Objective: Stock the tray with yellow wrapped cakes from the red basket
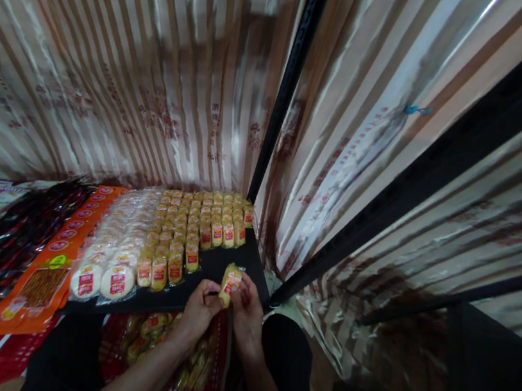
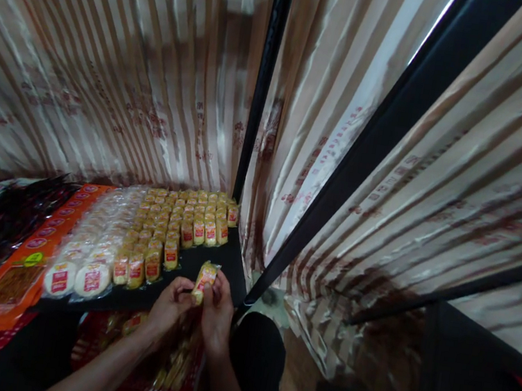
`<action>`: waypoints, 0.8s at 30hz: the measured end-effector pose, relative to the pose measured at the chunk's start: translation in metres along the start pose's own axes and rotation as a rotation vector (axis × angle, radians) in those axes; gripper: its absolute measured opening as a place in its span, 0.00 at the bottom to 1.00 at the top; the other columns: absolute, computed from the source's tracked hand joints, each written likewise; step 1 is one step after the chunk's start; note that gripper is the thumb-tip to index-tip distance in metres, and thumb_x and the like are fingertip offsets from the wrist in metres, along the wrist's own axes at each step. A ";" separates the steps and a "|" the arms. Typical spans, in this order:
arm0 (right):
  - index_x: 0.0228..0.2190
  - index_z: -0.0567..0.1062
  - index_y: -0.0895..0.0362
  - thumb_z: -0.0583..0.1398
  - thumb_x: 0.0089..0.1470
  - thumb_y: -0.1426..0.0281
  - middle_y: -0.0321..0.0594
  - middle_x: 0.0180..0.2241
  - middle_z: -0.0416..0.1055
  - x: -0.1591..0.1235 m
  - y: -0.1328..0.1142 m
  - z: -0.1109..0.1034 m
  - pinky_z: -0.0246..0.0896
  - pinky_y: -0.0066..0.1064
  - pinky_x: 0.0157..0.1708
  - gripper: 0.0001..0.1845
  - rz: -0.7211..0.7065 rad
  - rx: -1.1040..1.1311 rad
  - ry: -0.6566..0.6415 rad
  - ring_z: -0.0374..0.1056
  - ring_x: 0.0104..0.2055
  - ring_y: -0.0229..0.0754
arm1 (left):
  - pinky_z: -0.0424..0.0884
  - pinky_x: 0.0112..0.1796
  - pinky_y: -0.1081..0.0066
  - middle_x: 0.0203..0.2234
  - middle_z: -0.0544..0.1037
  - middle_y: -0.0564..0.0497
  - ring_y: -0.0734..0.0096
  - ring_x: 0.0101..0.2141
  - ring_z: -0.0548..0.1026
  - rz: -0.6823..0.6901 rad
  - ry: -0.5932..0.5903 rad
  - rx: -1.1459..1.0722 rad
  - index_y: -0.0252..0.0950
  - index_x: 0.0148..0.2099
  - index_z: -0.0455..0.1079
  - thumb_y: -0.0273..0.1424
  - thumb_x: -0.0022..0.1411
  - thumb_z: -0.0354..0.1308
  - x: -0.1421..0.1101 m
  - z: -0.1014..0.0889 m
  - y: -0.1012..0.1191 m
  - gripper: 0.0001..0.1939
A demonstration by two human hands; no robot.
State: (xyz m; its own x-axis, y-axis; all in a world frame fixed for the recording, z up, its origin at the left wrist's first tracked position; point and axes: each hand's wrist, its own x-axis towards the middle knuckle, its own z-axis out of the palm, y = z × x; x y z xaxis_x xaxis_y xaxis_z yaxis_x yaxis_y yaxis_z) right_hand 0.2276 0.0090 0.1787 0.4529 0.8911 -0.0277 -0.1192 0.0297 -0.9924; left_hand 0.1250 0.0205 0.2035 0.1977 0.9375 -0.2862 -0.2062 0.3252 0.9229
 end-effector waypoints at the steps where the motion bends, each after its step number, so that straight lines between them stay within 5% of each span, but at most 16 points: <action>1: 0.50 0.65 0.57 0.58 0.50 0.60 0.47 0.44 0.73 0.006 -0.001 -0.001 0.67 0.37 0.45 0.27 -0.016 -0.009 0.016 0.70 0.44 0.45 | 0.63 0.30 0.75 0.23 0.72 0.56 0.75 0.25 0.69 0.030 -0.011 0.046 0.37 0.32 0.63 0.35 0.43 0.63 0.008 0.002 0.002 0.15; 6: 0.46 0.69 0.58 0.58 0.47 0.62 0.47 0.43 0.73 0.038 -0.006 -0.003 0.65 0.39 0.46 0.23 -0.095 -0.022 0.074 0.71 0.44 0.45 | 0.66 0.35 0.73 0.30 0.75 0.52 0.72 0.30 0.71 0.218 -0.064 0.416 0.36 0.35 0.67 0.32 0.49 0.59 0.053 0.011 0.025 0.09; 10: 0.48 0.68 0.57 0.57 0.49 0.61 0.47 0.47 0.71 0.055 -0.011 -0.004 0.64 0.38 0.48 0.24 -0.130 -0.037 -0.023 0.69 0.47 0.45 | 0.66 0.37 0.73 0.33 0.74 0.53 0.73 0.31 0.71 0.327 -0.133 0.596 0.39 0.51 0.65 0.27 0.50 0.58 0.081 0.021 0.049 0.23; 14: 0.51 0.66 0.56 0.55 0.52 0.59 0.47 0.51 0.68 0.068 -0.012 -0.001 0.62 0.39 0.51 0.26 -0.118 -0.040 0.016 0.66 0.51 0.45 | 0.66 0.36 0.73 0.29 0.75 0.53 0.72 0.31 0.71 0.345 -0.164 0.737 0.37 0.48 0.69 0.24 0.52 0.55 0.102 0.032 0.067 0.19; 18: 0.53 0.65 0.58 0.48 0.56 0.58 0.47 0.54 0.65 0.083 0.000 0.004 0.56 0.39 0.55 0.27 -0.150 -0.152 0.124 0.61 0.56 0.44 | 0.66 0.36 0.73 0.31 0.75 0.51 0.71 0.31 0.72 0.371 -0.015 0.809 0.36 0.44 0.70 0.24 0.53 0.55 0.125 0.038 0.088 0.14; 24: 0.54 0.64 0.62 0.46 0.56 0.67 0.49 0.57 0.59 0.105 0.029 0.018 0.48 0.43 0.59 0.26 -0.401 -0.548 0.067 0.52 0.61 0.45 | 0.66 0.36 0.73 0.31 0.74 0.51 0.73 0.31 0.71 0.498 0.186 0.764 0.36 0.44 0.67 0.23 0.54 0.55 0.161 0.049 0.109 0.14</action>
State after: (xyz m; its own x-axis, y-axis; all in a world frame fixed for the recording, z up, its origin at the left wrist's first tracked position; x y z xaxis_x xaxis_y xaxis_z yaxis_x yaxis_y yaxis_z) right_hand 0.2556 0.1115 0.1496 0.4241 0.8286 0.3654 0.5264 0.1028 -0.8440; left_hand 0.1815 0.2011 0.2707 0.0861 0.9732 0.2130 0.4740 -0.2281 0.8505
